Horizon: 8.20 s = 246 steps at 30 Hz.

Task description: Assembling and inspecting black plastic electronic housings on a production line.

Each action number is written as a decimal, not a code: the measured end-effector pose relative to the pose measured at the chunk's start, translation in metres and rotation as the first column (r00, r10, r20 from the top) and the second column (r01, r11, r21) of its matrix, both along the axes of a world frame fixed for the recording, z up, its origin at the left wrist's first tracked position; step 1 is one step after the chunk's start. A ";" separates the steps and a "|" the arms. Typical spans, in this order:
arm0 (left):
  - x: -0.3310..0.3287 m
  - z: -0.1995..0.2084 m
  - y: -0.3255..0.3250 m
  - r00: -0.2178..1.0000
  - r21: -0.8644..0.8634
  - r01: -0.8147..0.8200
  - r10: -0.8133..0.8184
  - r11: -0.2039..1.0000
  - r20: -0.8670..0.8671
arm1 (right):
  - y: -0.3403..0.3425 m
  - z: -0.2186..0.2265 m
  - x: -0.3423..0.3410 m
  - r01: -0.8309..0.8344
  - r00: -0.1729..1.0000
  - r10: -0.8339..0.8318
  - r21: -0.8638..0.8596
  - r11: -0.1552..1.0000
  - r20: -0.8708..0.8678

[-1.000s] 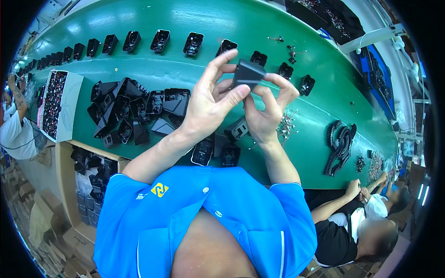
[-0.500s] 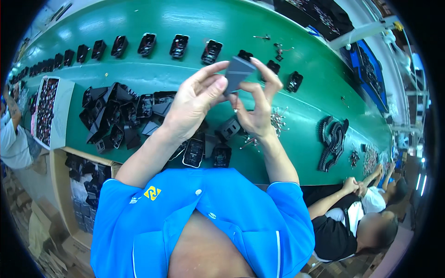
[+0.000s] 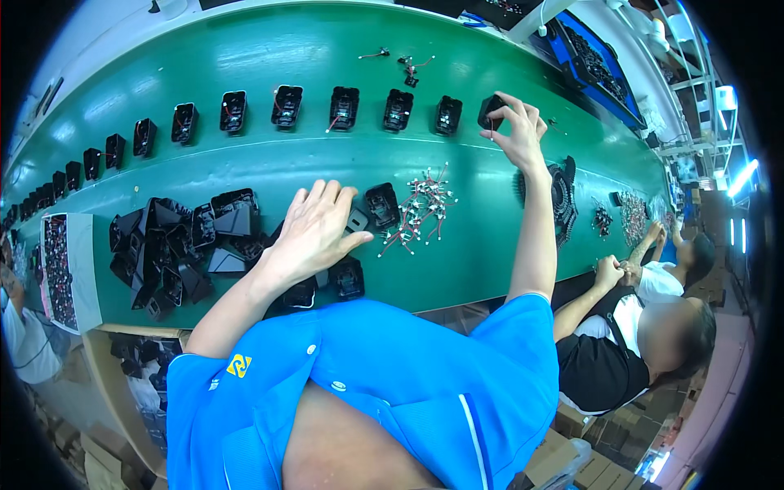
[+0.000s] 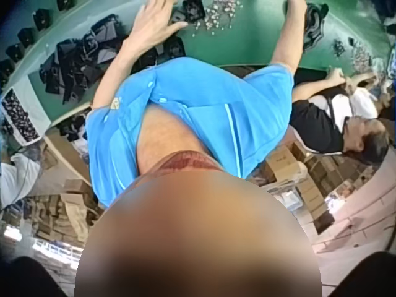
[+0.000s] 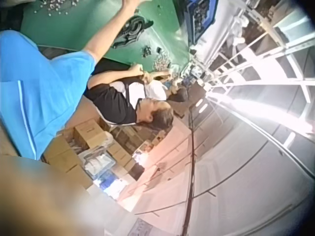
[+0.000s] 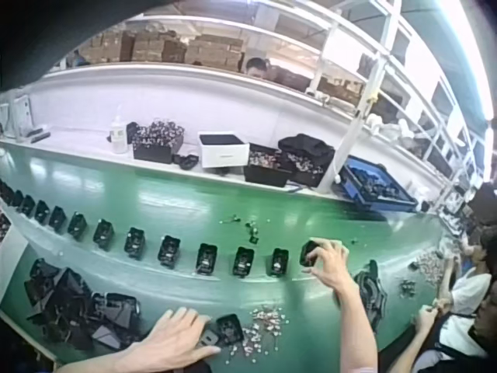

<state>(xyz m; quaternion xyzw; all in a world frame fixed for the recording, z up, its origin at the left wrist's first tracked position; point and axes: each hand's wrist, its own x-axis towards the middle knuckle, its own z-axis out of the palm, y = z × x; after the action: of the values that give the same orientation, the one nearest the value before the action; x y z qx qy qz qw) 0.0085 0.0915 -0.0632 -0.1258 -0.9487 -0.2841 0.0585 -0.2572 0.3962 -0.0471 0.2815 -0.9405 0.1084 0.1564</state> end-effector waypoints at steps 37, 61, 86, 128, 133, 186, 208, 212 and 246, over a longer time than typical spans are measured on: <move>0.000 0.035 -0.063 0.930 0.910 -0.360 0.159 0.205 0.332 | -0.161 -0.006 -0.074 -0.151 0.813 0.140 -0.028 0.988 0.566; -0.007 0.017 -0.075 0.897 0.867 -0.305 0.187 -0.393 0.400 | -0.189 -0.022 -0.120 0.147 0.800 0.338 -0.709 0.690 0.495; -0.036 0.043 -0.041 0.977 0.880 -0.132 0.092 -0.456 0.194 | -0.221 0.037 0.063 0.426 0.262 0.947 -0.903 0.059 0.185; 0.002 0.032 -0.057 0.996 0.975 -0.043 -0.082 -0.217 0.025 | -0.207 0.045 0.160 0.404 0.388 0.833 -0.885 0.231 0.394; 0.005 0.036 -0.060 0.993 0.946 -0.010 -0.118 -0.325 -0.030 | -0.202 0.038 0.163 0.339 0.344 0.846 -0.894 0.292 0.407; 0.016 0.042 -0.063 0.933 0.751 -0.356 0.249 0.556 0.258 | -0.190 0.037 0.163 -0.321 0.811 0.561 -0.675 0.664 0.166; -0.024 0.008 -0.052 0.921 0.542 -0.232 0.362 0.808 -0.145 | -0.182 0.007 0.158 -0.208 0.800 0.490 -0.607 0.767 0.346; -0.019 0.006 -0.055 0.933 0.516 -0.242 0.343 0.822 -0.110 | -0.180 0.005 0.156 -0.102 0.735 0.526 -0.698 0.709 0.427; 0.008 0.024 -0.079 0.981 0.334 -0.191 0.185 0.923 0.049 | -0.169 0.019 0.165 0.205 0.551 0.776 -0.951 0.231 0.307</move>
<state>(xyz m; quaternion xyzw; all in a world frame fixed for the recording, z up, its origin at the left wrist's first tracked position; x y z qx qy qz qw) 0.0160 0.0127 -0.0390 -0.0200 -0.8942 -0.4364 0.0981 -0.0921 0.2276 -0.0283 0.2527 -0.5644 0.7708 -0.1530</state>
